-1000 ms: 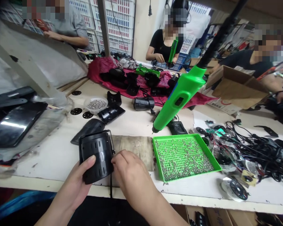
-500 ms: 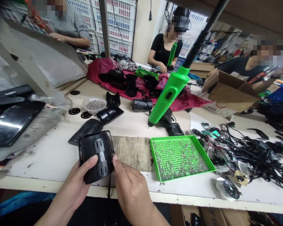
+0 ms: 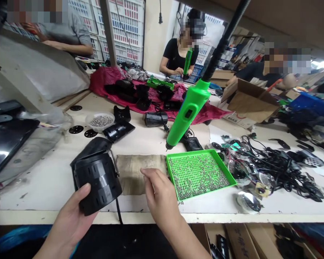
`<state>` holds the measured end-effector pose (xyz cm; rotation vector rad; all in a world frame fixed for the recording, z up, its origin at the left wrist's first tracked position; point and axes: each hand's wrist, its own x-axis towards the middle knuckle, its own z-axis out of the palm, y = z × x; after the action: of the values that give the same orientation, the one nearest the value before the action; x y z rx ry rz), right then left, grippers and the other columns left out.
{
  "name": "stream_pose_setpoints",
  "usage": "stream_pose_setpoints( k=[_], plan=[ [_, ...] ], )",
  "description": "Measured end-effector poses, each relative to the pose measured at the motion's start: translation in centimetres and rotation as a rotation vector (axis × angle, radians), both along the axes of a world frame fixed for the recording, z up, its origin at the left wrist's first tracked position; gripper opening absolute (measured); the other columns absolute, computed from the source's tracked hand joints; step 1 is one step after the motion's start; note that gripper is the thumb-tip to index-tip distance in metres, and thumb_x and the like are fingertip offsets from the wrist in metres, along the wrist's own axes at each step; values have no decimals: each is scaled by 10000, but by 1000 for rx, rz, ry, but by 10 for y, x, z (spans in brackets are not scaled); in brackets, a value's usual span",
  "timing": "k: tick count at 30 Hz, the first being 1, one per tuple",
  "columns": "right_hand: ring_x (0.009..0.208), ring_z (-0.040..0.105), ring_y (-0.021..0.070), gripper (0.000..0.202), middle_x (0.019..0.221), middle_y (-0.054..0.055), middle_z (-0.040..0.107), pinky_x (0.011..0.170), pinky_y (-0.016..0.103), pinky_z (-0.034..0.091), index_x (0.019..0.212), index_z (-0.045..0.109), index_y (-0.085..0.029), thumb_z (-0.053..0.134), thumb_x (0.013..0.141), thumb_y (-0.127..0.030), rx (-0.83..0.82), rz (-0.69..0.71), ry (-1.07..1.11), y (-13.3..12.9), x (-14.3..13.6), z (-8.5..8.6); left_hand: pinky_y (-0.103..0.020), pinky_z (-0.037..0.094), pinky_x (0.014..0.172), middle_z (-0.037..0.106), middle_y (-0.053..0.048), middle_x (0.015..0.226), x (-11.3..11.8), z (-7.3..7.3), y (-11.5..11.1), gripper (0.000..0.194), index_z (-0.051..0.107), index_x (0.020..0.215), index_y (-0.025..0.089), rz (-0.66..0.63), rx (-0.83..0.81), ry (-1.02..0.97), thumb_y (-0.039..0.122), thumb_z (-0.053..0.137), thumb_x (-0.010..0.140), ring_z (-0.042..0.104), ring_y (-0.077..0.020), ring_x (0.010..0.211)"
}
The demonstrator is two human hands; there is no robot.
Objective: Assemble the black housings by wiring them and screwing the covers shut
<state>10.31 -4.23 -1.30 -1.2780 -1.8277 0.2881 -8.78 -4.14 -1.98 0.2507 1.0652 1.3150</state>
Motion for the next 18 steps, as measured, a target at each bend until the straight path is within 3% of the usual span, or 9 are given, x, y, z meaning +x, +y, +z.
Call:
stream_pose_setpoints(
  k=[6, 8, 11, 13, 16, 18],
  plan=[
    [948, 664, 169, 299, 992, 49, 680, 823, 292, 564, 1115, 612, -240, 483, 916, -58, -75, 68, 31, -11, -5, -1, -367, 569, 879, 744, -32, 1100, -2, -6, -1, 693, 644, 1228, 249, -7, 2, 27, 243, 817, 557, 609, -328, 1153],
    [1117, 602, 204, 348, 1144, 76, 623, 932, 358, 532, 1218, 562, -269, 501, 920, -99, 31, -26, 49, -12, 2, 3, -351, 569, 877, 747, -32, 1094, -2, -6, -1, 672, 646, 1226, 250, -7, 3, 45, 254, 816, 575, 605, -323, 1162],
    [1391, 339, 285, 485, 1456, 130, 367, 1112, 519, 355, 1421, 360, -278, 496, 956, -296, 205, -265, 192, 3, 27, 21, -388, 569, 885, 751, -46, 1082, -2, -5, -1, 726, 637, 1237, 246, -30, -7, 61, 287, 844, 542, 606, -351, 1155],
    [1400, 331, 285, 526, 1503, 138, 322, 1121, 528, 324, 1458, 281, -260, 365, 986, -479, 161, -281, 360, 26, 42, 39, -403, 566, 889, 748, -52, 1095, 3, -1, -2, 764, 621, 1255, 245, -60, -8, 74, 318, 855, 532, 593, -364, 1170],
    [1077, 612, 247, 609, 1124, 140, 632, 878, 415, 513, 1241, 511, -198, 178, 965, -626, -92, -77, 572, 66, 51, 63, -399, 569, 880, 735, -48, 1135, 15, 7, -4, 811, 587, 1288, 261, -148, -59, 86, 372, 863, 533, 590, -361, 1176],
    [800, 646, 214, 646, 871, 95, 656, 641, 333, 508, 1065, 566, -180, 221, 919, -706, -157, -14, 706, 83, 46, 73, -426, 568, 875, 737, -48, 1129, 24, 11, -4, 869, 557, 1313, 285, -227, -159, 79, 414, 876, 515, 618, -364, 1134]
  ],
)
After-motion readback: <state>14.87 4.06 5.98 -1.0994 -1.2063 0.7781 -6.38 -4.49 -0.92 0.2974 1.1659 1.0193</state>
